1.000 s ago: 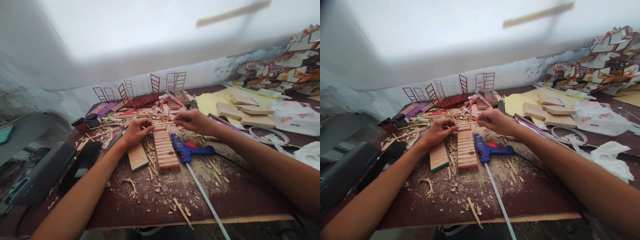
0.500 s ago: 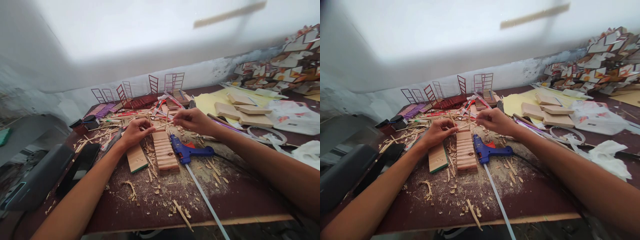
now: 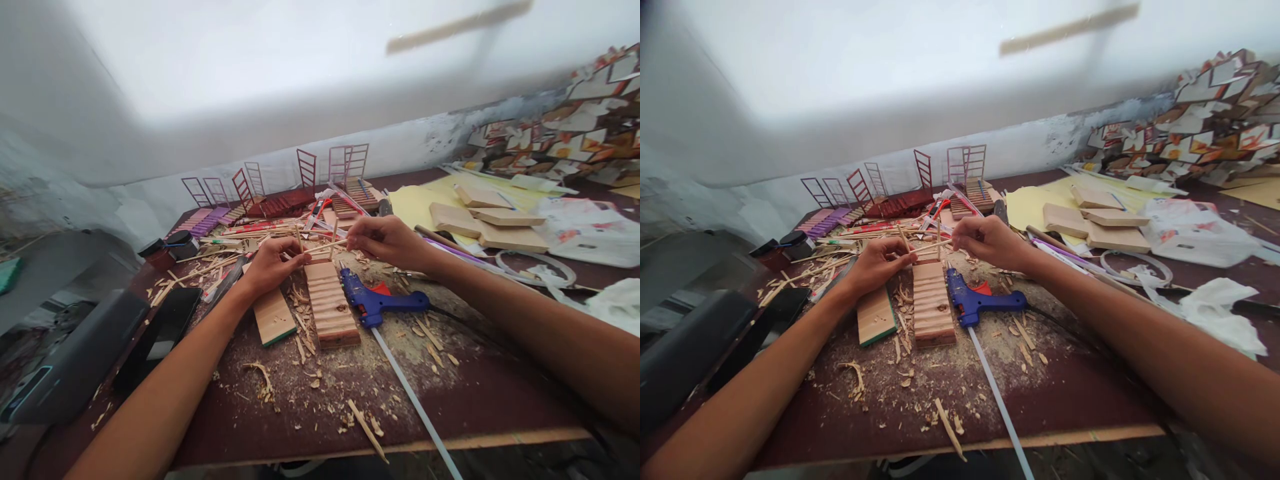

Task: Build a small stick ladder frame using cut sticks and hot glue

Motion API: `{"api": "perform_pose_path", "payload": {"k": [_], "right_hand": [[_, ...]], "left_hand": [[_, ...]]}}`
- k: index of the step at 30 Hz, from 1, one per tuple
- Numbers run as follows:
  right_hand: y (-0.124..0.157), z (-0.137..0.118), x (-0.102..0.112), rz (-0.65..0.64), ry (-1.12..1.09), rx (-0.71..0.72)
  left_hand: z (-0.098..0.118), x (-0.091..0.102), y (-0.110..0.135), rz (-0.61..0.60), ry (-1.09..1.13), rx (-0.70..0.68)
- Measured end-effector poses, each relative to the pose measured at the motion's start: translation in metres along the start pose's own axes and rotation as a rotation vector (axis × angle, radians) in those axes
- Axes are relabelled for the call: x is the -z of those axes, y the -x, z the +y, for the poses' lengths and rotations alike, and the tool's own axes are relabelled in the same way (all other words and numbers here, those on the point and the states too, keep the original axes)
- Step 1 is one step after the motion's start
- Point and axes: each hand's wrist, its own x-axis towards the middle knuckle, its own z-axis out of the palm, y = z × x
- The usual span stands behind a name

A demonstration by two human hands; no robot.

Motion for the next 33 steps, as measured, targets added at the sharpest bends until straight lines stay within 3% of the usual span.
{"api": "perform_pose_path", "payload": {"k": [10, 33], "right_hand": [[-0.0031, -0.0025, 0.0034, -0.092, 0.247, 0.113], [-0.0029, 0.0002, -0.0008, -0.061, 0.319, 0.183]], "left_hand": [[-0.002, -0.0007, 0.0007, 0.003, 0.006, 0.026], [-0.0028, -0.0003, -0.0001, -0.006, 0.008, 0.011]]}}
